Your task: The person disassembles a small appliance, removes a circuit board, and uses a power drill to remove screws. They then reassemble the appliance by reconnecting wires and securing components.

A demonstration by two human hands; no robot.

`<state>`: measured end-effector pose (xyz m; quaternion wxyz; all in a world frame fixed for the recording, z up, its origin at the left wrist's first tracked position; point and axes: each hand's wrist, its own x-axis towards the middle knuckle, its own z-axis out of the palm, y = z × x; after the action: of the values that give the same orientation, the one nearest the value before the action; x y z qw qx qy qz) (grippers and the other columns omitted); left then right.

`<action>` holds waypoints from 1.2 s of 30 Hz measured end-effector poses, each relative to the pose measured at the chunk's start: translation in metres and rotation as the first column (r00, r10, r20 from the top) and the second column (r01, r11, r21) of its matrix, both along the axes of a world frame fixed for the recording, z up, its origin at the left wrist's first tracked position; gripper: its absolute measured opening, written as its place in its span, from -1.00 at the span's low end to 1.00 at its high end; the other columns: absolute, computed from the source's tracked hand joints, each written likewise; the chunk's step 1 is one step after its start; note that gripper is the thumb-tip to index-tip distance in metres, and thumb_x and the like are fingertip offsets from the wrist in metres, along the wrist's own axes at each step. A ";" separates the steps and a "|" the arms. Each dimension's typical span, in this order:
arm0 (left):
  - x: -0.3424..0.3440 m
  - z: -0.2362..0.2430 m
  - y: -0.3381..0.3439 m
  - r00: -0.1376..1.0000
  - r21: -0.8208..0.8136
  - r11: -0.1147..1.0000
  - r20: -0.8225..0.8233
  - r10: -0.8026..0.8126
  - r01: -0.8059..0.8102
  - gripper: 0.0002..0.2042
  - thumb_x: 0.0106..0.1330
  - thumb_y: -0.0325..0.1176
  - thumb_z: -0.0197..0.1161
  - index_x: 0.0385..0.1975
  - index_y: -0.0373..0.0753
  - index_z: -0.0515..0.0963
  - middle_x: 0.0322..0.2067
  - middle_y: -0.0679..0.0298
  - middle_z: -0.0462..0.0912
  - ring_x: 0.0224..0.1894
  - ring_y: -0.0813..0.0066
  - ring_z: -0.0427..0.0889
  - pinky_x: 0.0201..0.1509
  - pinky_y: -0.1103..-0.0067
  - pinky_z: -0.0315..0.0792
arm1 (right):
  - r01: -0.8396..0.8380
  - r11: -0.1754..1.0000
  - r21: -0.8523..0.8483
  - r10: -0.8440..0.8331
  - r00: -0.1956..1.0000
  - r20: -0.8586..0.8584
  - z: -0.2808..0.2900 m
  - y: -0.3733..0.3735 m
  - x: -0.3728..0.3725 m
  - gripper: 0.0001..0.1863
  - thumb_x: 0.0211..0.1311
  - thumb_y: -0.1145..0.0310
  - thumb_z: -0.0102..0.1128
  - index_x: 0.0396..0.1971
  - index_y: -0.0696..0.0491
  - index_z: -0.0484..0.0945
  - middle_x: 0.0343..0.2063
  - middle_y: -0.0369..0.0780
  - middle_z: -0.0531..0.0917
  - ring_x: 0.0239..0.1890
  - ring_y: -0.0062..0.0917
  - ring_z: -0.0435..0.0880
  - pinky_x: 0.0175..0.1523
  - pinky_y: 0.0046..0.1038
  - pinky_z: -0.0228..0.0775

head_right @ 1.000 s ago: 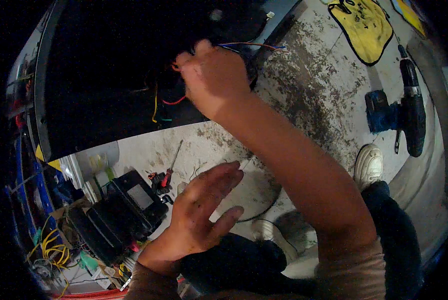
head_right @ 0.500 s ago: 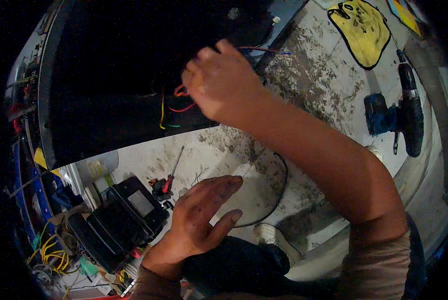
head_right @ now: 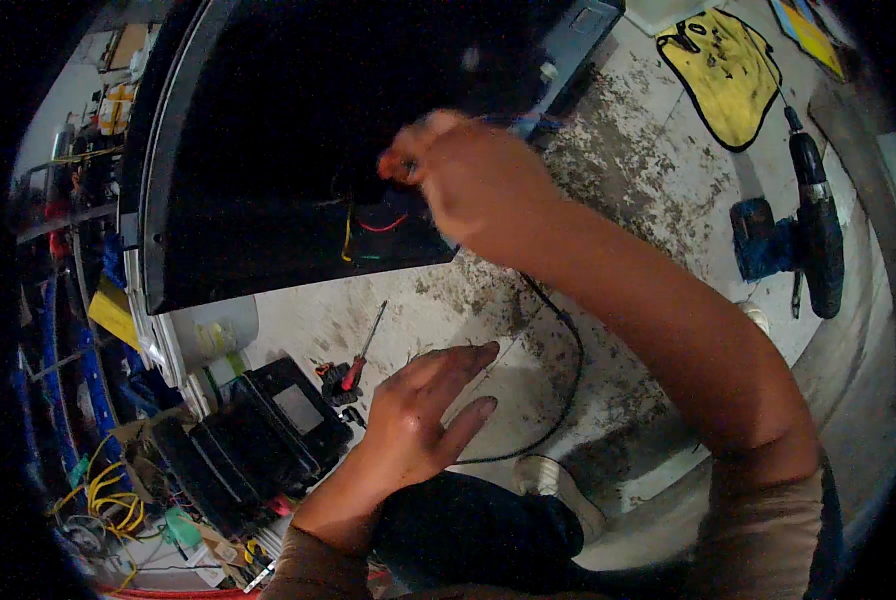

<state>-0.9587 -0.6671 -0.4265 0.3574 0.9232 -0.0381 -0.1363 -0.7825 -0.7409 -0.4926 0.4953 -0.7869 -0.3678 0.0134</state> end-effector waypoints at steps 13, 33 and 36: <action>0.017 -0.014 -0.027 0.993 -0.048 0.994 -0.068 -0.102 0.098 -0.59 0.01 -0.46 0.27 -0.08 -0.34 0.44 -0.20 0.09 0.54 -0.19 0.16 0.55 -0.15 0.41 0.46 | 0.200 0.908 0.369 0.095 0.758 -0.646 0.017 -0.038 0.061 -0.78 0.24 0.45 -0.07 -0.15 0.18 0.43 -0.49 -0.33 0.45 -0.47 -0.72 0.34 -0.33 -0.65 0.23; 0.021 -0.018 -0.023 0.989 0.004 0.994 -0.100 -0.113 0.114 -0.57 0.03 -0.42 0.25 -0.04 -0.29 0.43 -0.16 0.13 0.53 -0.16 0.18 0.54 -0.14 0.43 0.46 | 0.319 0.798 0.511 0.141 0.726 -0.673 -0.012 -0.027 0.060 -0.63 0.20 0.43 0.03 0.00 0.21 0.34 -0.23 -0.19 0.52 -0.18 -0.57 0.48 -0.05 -0.51 0.33; 0.018 -0.019 -0.020 0.992 -0.044 0.995 -0.077 -0.095 0.092 -0.55 0.02 -0.41 0.25 -0.01 -0.27 0.42 -0.17 0.13 0.53 -0.17 0.17 0.54 -0.14 0.42 0.45 | 0.390 0.713 0.583 0.052 0.799 -0.599 -0.022 -0.019 0.055 -0.64 0.15 0.39 0.13 -0.05 0.17 0.40 -0.26 -0.23 0.53 -0.22 -0.63 0.47 -0.09 -0.58 0.31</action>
<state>-0.9406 -0.6872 -0.4454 0.3705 0.9068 -0.0698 -0.1885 -0.7270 -0.7597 -0.5146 0.8339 -0.5384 -0.1012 0.0665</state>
